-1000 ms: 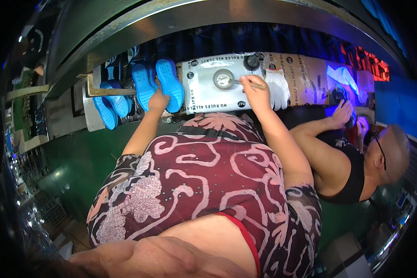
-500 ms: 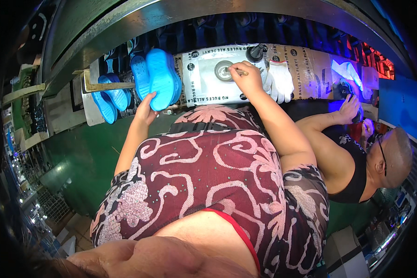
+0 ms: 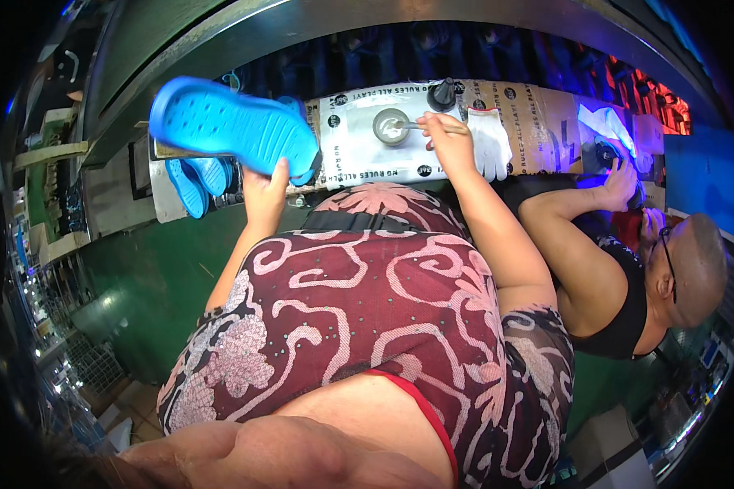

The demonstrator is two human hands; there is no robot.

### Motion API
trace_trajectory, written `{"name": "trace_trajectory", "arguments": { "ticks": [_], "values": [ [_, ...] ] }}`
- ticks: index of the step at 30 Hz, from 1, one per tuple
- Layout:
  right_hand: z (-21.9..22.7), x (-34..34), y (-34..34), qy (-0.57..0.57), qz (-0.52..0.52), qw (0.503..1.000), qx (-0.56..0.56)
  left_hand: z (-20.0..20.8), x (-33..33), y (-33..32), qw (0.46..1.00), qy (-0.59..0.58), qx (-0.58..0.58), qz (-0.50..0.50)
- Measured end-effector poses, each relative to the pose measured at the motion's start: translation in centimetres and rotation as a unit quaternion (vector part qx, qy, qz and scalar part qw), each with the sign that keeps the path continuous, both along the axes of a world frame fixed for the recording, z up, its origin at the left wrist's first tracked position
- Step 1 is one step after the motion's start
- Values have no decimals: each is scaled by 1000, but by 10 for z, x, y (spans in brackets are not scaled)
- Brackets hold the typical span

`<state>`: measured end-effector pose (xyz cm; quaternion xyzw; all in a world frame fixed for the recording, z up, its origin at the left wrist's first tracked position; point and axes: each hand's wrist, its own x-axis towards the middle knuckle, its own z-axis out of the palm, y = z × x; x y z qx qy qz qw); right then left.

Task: The person applies adhesive to shoe soles using a brush and places the soles onto the conveyor above.

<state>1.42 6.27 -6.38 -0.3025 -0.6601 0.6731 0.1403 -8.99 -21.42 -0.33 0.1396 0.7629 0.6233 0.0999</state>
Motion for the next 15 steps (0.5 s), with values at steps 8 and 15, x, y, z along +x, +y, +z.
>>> {"name": "trace_trajectory", "arguments": {
  "ticks": [8, 15],
  "values": [
    [99, 25, -19, 156, 25, 987, -2, 33, -7, 61, 995, 51, 73, -49],
    [132, 11, -29, 263, 94, 890, 359, 29, -4, 72, 982, 150, 57, -102]
  ]
}}
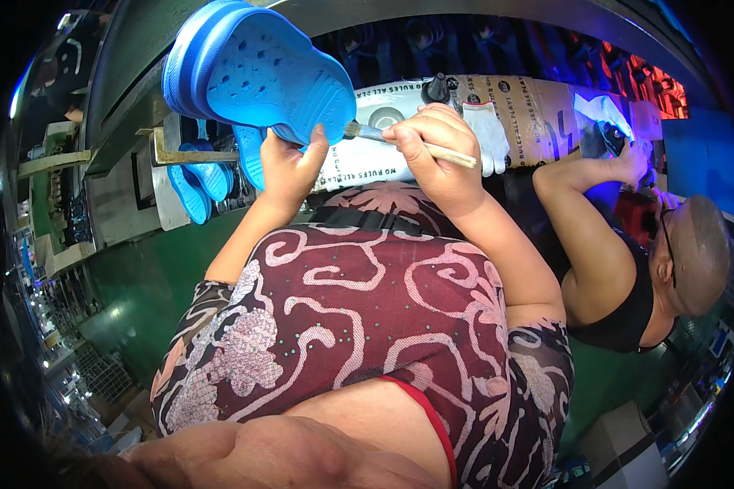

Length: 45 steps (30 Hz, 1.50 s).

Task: The person applies adhesive to shoe soles using a brush and places the soles onto the conveyor above.

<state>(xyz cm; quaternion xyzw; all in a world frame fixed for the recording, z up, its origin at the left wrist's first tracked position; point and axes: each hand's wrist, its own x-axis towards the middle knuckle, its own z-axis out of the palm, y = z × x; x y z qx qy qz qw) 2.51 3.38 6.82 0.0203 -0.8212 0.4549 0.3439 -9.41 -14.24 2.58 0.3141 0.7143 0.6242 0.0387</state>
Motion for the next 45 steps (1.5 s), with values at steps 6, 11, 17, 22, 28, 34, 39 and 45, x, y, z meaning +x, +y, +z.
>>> {"name": "trace_trajectory", "arguments": {
  "ticks": [6, 11, 17, 22, 28, 34, 39, 45],
  "values": [
    [1, -5, -5, -6, -3, 998, 58, -3, -1, -5, 999, 11, -39, -16],
    [3, -1, 0, -3, -19, 999, 28, 5, -1, -7, 999, 38, -23, 3],
    [8, -12, -3, -6, 14, 995, 100, 8, 2, -7, 1000, 15, 3, -3],
    [12, -9, 0, 2, -5, 990, 139, 3, 0, -16, 999, 26, -37, -8],
    [14, -8, -8, 4, 23, 990, 139, -3, 0, -6, 996, 82, 22, -1],
    [8, -5, -2, 16, 14, 989, 148, 1, -1, -5, 993, 114, 18, -2],
    [10, -11, -12, 11, 21, 989, 147, 19, -1, 0, 969, 246, -38, 4],
    [10, -3, -7, 22, 10, 991, 135, 18, -2, -1, 981, 191, -46, 7]
  ]
}}
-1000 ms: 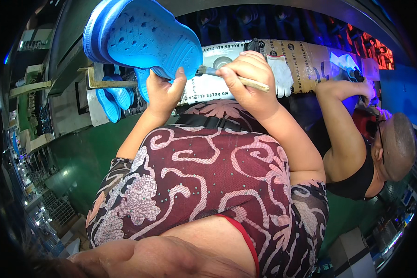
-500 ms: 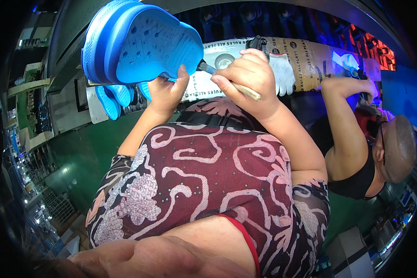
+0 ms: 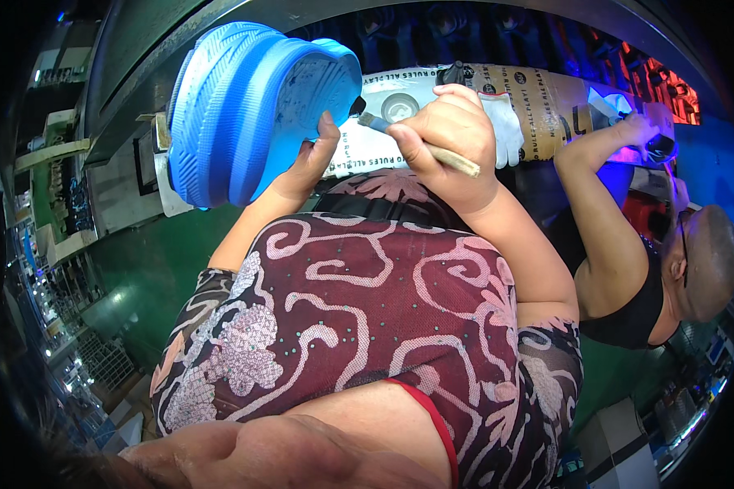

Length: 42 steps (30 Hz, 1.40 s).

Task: The person applies adhesive to shoe soles using a brush and places the soles onto the conveyor above.

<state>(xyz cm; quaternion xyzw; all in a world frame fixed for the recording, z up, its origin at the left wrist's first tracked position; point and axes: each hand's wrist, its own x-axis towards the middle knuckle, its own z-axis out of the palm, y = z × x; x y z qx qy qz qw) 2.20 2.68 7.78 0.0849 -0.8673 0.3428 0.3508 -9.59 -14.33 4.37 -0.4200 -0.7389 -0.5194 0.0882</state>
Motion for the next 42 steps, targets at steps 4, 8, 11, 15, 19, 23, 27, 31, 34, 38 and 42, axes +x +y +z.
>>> {"name": "trace_trajectory", "arguments": {
  "ticks": [4, 8, 11, 15, 19, 23, 27, 31, 34, 38, 42],
  "values": [
    [2, -5, -3, 22, -5, 1000, -12, 3, 2, 1, 1000, -7, -14, 0],
    [0, -1, 1, 19, -19, 1000, 0, 11, 4, 1, 997, -10, -68, 23],
    [9, 11, 13, 16, -39, 999, 22, 18, 0, 8, 999, 21, -39, 2],
    [9, 33, 30, 37, -103, 989, -96, 39, -14, 13, 980, -133, 100, -110],
    [-10, 60, 42, -1, -216, 970, -112, 82, -30, 16, 877, -424, 37, -221],
    [-24, 75, 33, -19, -286, 937, -202, 117, -39, 73, 689, -574, -43, -441],
    [-30, 76, 27, -53, -294, 905, -303, 142, -49, 202, 678, -605, 23, -417],
    [-41, 73, 28, -44, -285, 907, -307, 152, -53, 256, 643, -652, 129, -380],
    [-48, 78, 30, -41, -297, 893, -336, 132, -43, 211, 719, -546, 91, -420],
    [-50, 79, 30, -62, -280, 885, -366, 45, -74, 101, 816, -470, -37, -335],
    [-56, 76, 32, -59, -262, 883, -385, -116, -125, -58, 978, -123, -164, 47]
  ]
}}
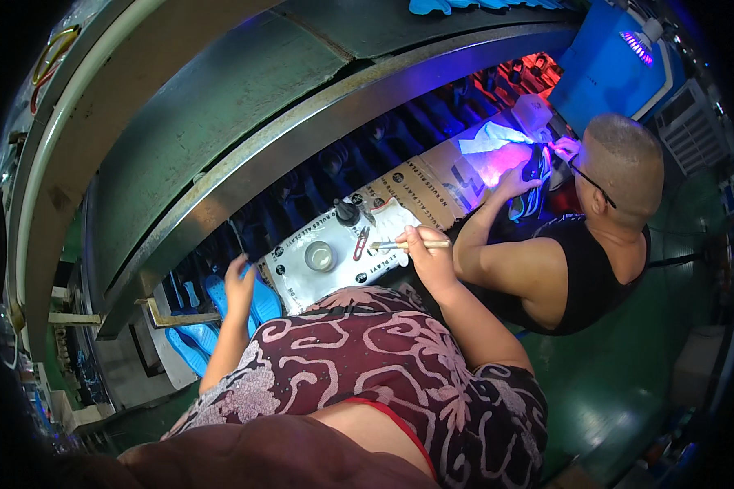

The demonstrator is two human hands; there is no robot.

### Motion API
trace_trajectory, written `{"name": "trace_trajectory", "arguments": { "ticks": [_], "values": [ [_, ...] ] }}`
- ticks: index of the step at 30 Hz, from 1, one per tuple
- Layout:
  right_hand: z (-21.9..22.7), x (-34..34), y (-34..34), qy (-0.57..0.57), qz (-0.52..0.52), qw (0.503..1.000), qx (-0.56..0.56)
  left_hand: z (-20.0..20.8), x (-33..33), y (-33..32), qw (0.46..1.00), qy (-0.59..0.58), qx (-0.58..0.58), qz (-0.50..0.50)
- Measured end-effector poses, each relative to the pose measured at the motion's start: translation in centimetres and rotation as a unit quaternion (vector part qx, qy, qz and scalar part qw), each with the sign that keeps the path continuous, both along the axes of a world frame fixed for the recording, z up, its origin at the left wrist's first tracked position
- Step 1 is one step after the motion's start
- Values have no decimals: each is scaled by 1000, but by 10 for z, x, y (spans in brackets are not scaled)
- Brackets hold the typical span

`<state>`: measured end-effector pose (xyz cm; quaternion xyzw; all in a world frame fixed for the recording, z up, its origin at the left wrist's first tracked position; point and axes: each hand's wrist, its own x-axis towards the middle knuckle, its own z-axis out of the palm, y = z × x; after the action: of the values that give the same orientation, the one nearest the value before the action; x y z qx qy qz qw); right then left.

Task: The person applies adhesive to shoe soles using a brush and places the soles onto the conveyor above.

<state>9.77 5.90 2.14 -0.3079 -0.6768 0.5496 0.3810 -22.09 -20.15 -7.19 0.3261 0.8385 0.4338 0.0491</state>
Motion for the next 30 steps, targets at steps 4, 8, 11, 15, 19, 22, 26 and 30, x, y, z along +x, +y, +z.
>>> {"name": "trace_trajectory", "arguments": {
  "ticks": [4, 8, 11, 15, 19, 22, 26, 30],
  "values": [
    [1, -12, -4, -13, 54, 998, -24, -66, 3, -116, 924, 77, -243, 286],
    [4, -28, -11, 11, 133, 990, -48, -120, -4, -144, 902, -103, -262, 329],
    [-2, -32, -10, 19, 148, 987, -59, -132, -11, -142, 909, -96, -283, 290],
    [-6, -34, -9, 3, 156, 987, -42, -151, -21, -165, 921, -153, -193, 303],
    [-8, -30, -5, -3, 159, 985, -67, -147, -14, -172, 908, -308, -58, 277],
    [-14, -29, -2, -7, 149, 985, -89, -62, 35, -126, 816, -490, 113, 285],
    [-20, -31, -4, -3, 159, 983, -87, -46, 54, -144, 650, -682, 315, 114],
    [-20, -38, -5, 10, 184, 977, -103, 28, 131, -91, 800, -475, 321, 179]
  ]
}}
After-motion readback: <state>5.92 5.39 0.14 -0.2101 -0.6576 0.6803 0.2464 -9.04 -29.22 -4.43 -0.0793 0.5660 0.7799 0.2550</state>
